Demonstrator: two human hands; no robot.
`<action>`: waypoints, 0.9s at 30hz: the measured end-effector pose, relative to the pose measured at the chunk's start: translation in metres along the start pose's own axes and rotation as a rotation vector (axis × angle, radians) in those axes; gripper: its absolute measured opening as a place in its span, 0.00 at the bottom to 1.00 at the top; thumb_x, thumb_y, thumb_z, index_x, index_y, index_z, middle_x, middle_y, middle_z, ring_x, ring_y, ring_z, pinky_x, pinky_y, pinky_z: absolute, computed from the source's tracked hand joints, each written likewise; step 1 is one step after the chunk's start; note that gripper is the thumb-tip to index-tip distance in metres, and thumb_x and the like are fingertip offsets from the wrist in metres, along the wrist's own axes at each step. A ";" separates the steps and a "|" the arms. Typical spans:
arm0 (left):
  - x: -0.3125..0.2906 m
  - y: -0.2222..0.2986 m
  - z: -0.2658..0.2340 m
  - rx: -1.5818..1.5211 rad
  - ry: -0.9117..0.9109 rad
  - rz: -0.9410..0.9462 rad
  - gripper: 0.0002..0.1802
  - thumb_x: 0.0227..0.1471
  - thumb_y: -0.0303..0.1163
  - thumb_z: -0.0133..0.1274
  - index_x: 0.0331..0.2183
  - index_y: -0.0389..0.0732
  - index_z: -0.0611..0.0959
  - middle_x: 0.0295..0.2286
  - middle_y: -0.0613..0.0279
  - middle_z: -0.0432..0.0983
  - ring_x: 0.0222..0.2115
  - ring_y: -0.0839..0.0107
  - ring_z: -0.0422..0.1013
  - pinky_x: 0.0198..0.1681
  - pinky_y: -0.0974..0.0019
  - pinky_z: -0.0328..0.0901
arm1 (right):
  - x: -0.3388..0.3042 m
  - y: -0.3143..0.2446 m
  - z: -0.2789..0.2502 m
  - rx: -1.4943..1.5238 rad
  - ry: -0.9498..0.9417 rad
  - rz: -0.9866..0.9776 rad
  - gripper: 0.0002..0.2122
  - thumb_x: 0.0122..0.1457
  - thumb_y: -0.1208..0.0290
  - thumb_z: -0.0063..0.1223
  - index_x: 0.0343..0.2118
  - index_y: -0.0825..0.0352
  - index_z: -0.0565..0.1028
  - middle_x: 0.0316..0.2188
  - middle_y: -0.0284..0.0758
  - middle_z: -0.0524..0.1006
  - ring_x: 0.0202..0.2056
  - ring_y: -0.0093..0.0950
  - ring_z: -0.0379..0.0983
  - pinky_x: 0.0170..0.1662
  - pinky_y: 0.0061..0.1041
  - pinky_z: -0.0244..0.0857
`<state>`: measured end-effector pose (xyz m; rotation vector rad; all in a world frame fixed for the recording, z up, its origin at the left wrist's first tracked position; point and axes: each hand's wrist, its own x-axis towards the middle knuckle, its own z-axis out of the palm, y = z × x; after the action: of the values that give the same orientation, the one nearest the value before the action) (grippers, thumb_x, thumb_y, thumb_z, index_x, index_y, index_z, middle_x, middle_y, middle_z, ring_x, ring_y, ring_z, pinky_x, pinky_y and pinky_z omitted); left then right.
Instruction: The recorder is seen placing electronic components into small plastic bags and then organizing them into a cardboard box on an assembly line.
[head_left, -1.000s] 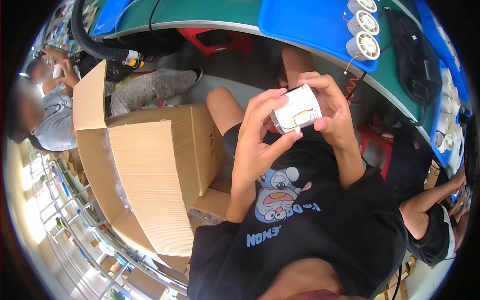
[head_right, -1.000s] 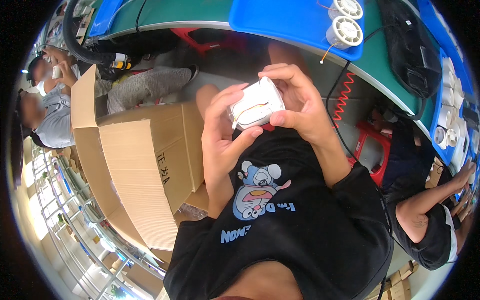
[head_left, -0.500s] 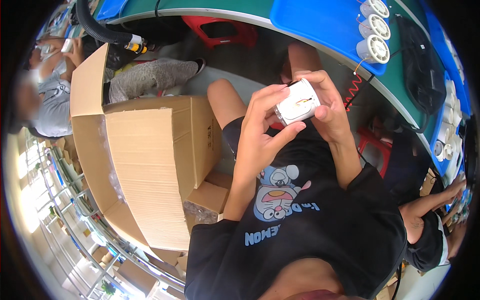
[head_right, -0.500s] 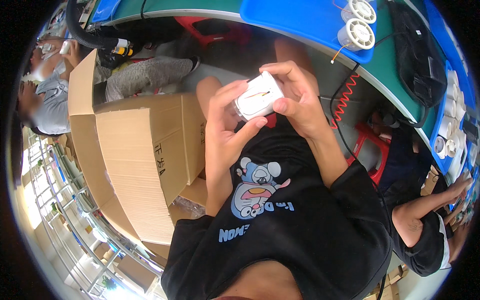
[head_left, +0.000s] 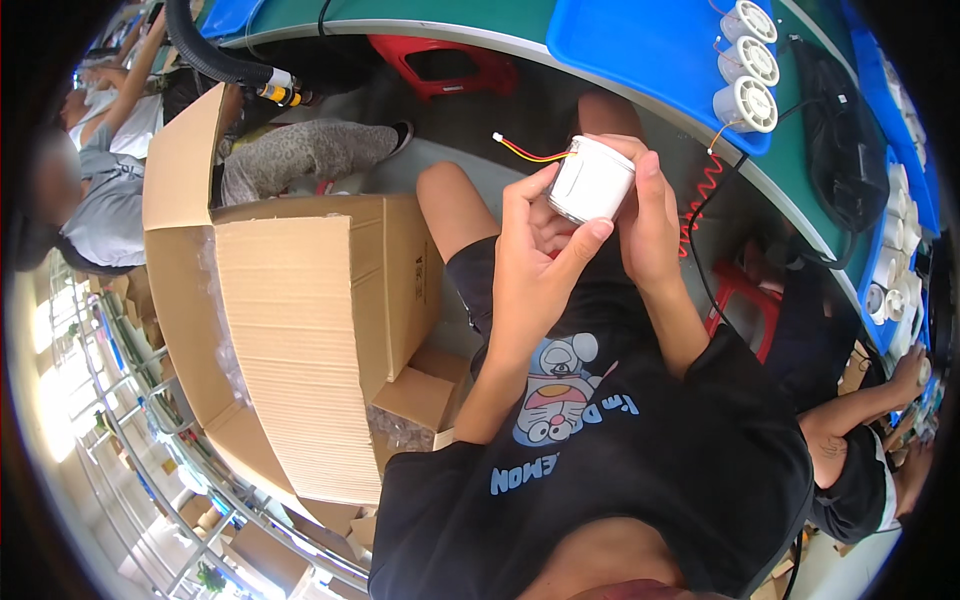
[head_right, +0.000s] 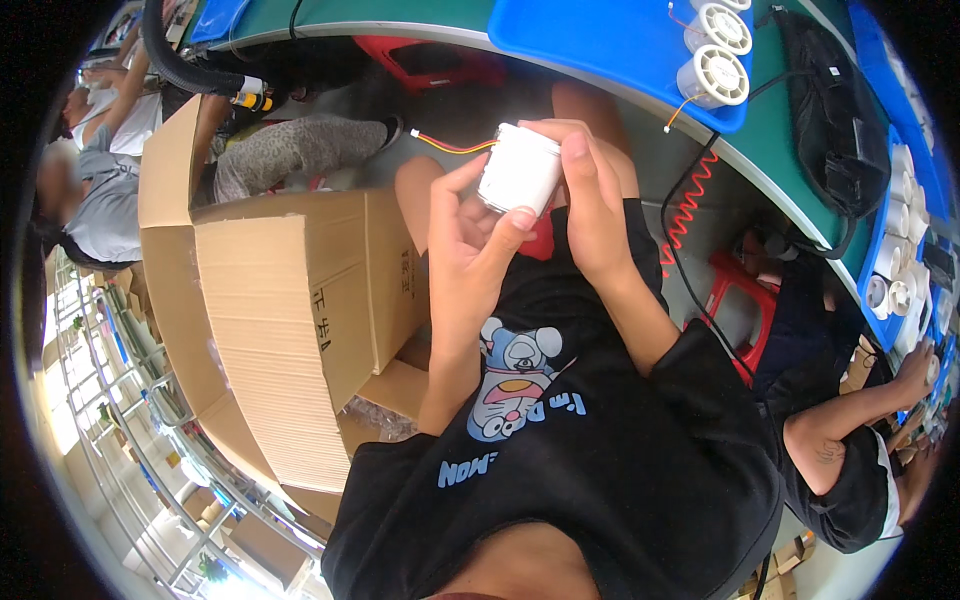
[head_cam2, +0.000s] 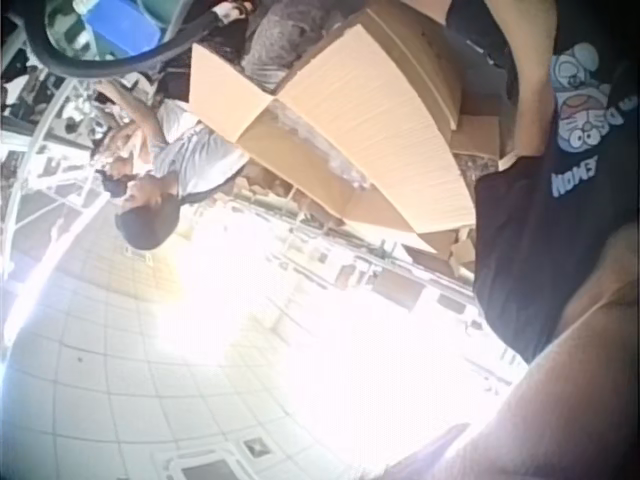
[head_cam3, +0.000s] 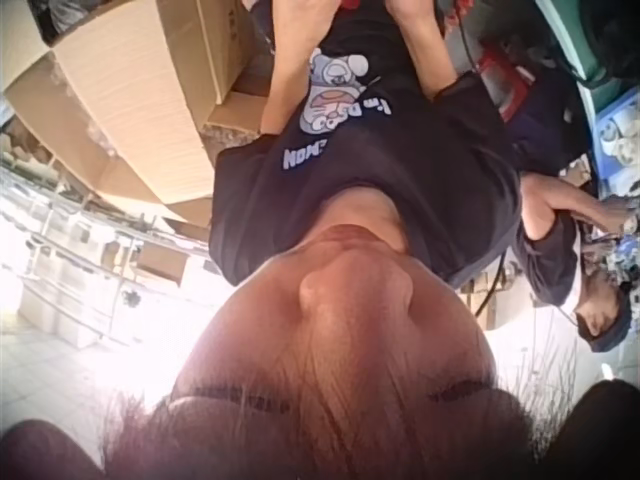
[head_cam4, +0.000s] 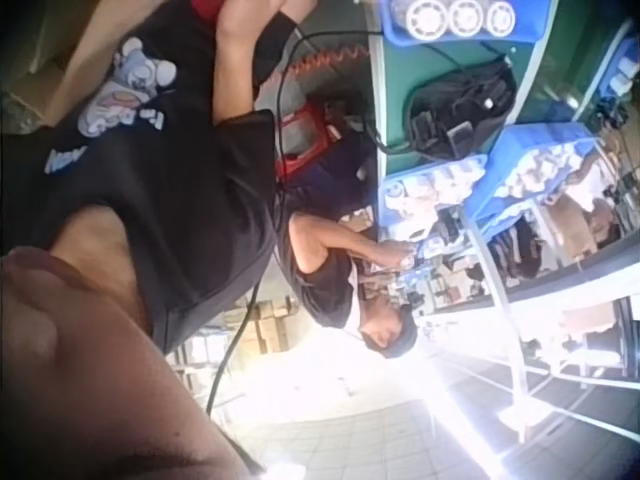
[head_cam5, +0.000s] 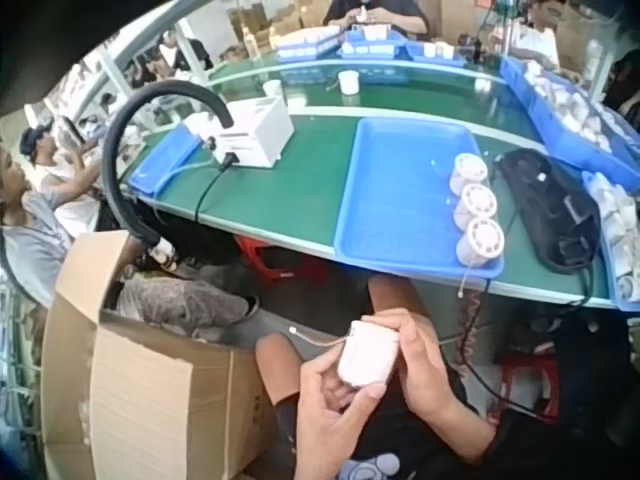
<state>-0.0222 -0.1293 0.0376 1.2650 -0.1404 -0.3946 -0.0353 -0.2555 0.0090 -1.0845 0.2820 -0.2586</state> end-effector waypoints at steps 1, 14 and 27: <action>0.000 0.002 -0.001 0.001 -0.001 0.004 0.29 0.54 0.27 0.57 0.54 0.33 0.62 0.43 0.49 0.72 0.44 0.68 0.72 0.42 0.68 0.70 | 0.000 -0.001 -0.001 -0.114 -0.033 -0.101 0.22 0.66 0.53 0.39 0.47 0.72 0.70 0.43 0.37 0.71 0.44 0.24 0.68 0.48 0.22 0.61; 0.011 -0.003 -0.003 -0.173 -0.014 -0.418 0.39 0.63 0.60 0.25 0.47 0.31 0.72 0.35 0.51 0.77 0.32 0.70 0.75 0.33 0.68 0.70 | -0.002 -0.025 -0.004 -0.664 -0.241 -0.340 0.36 0.42 0.76 0.66 0.57 0.69 0.61 0.56 0.41 0.68 0.53 0.30 0.67 0.54 0.28 0.61; 0.024 -0.031 -0.012 -0.728 -0.233 -0.622 0.36 0.63 0.58 0.23 0.48 0.36 0.70 0.34 0.52 0.76 0.29 0.63 0.73 0.28 0.61 0.69 | 0.007 -0.050 -0.005 -0.655 -0.274 -0.199 0.33 0.42 0.72 0.66 0.54 0.68 0.66 0.47 0.38 0.72 0.48 0.29 0.70 0.52 0.27 0.63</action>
<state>-0.0026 -0.1351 0.0020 0.5103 0.1980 -1.0254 -0.0335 -0.2841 0.0506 -1.7823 0.0033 -0.1932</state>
